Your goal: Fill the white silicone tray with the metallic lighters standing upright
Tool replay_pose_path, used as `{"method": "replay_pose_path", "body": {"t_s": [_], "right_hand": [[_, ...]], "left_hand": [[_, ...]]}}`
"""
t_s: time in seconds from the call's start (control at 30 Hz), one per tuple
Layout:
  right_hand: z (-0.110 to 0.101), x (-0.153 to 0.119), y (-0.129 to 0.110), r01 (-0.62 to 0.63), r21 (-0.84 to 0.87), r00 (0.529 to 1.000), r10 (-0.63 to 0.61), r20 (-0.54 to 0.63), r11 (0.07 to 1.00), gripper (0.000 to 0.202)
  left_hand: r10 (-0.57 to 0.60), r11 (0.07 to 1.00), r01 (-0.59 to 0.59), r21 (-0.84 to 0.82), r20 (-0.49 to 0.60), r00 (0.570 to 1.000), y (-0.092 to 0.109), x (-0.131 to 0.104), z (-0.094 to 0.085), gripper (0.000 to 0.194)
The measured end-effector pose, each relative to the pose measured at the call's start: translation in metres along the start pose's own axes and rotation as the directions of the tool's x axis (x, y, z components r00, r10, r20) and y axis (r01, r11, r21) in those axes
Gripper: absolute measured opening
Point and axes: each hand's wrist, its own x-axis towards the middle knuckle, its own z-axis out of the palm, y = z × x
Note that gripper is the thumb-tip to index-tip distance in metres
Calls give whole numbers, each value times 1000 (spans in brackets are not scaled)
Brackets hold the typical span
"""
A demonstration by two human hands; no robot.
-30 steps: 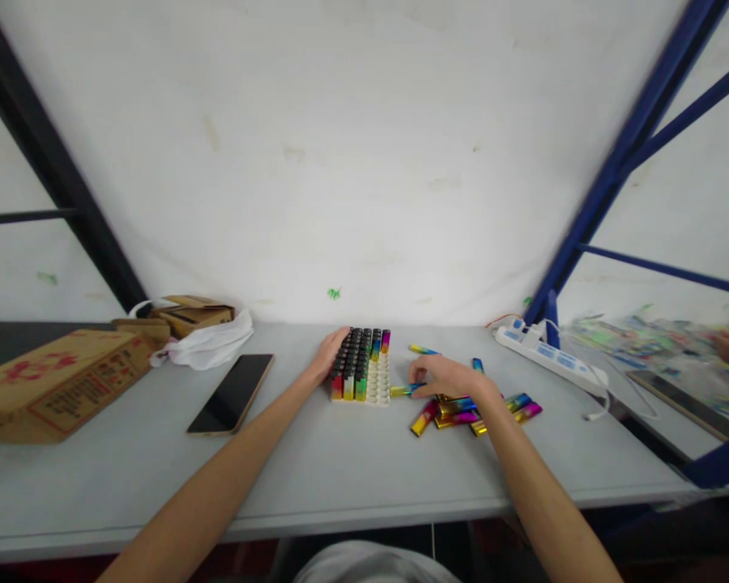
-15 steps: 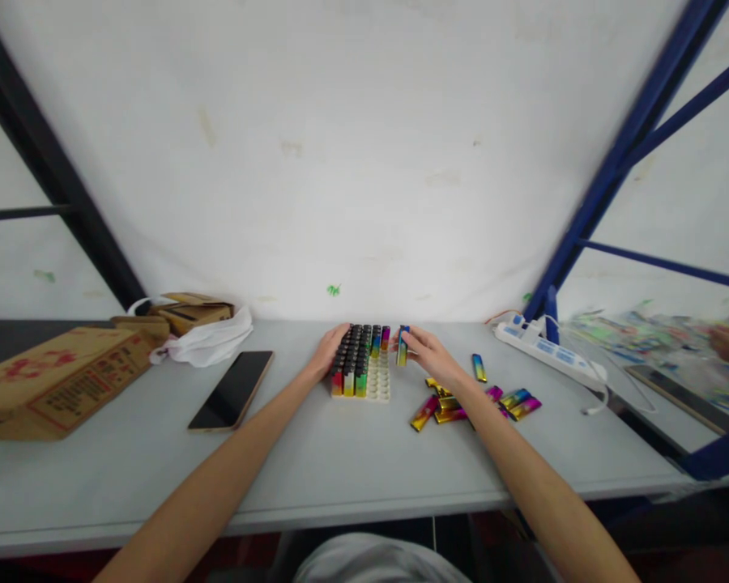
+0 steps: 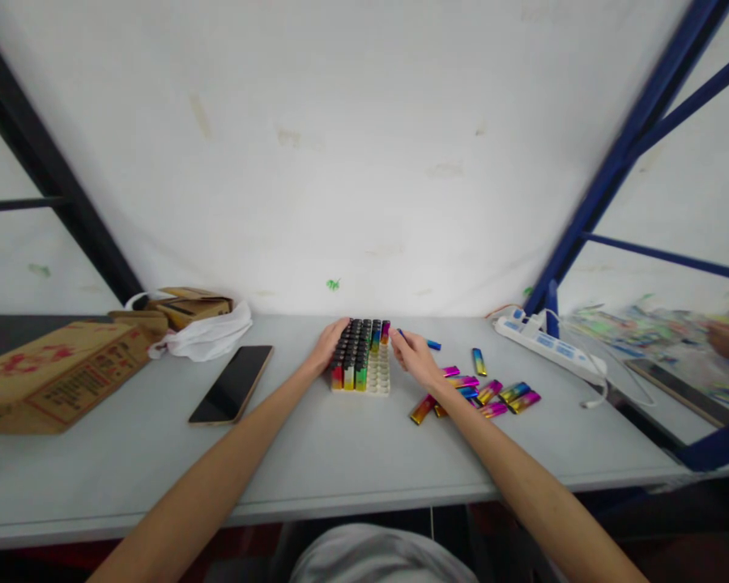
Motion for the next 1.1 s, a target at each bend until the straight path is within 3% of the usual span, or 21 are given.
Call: {"method": "replay_pose_path", "body": {"t_s": [0.2, 0.47, 0.73, 0.9, 1.1], "right_hand": [[2, 0, 3, 59, -288, 988, -96, -117, 956, 41], [4, -1, 3, 77, -346, 987, -121, -109, 935, 35], [-2, -2, 0, 163, -300, 987, -159, 37, 940, 37], [-8, 0, -1, 306, -500, 950, -296, 100, 811, 38], [-12, 6, 4, 218, -543, 974, -212, 75, 811, 38]], "left_hand": [[11, 1000, -11, 3, -3, 1000, 0, -1, 0, 50], [18, 1000, -18, -20, -1, 1000, 1, -1, 1, 52], [41, 999, -41, 18, -1, 999, 4, -2, 2, 46], [51, 999, -51, 5, 6, 999, 6, -4, 2, 43], [38, 999, -38, 16, 16, 999, 2, -1, 1, 43]]}}
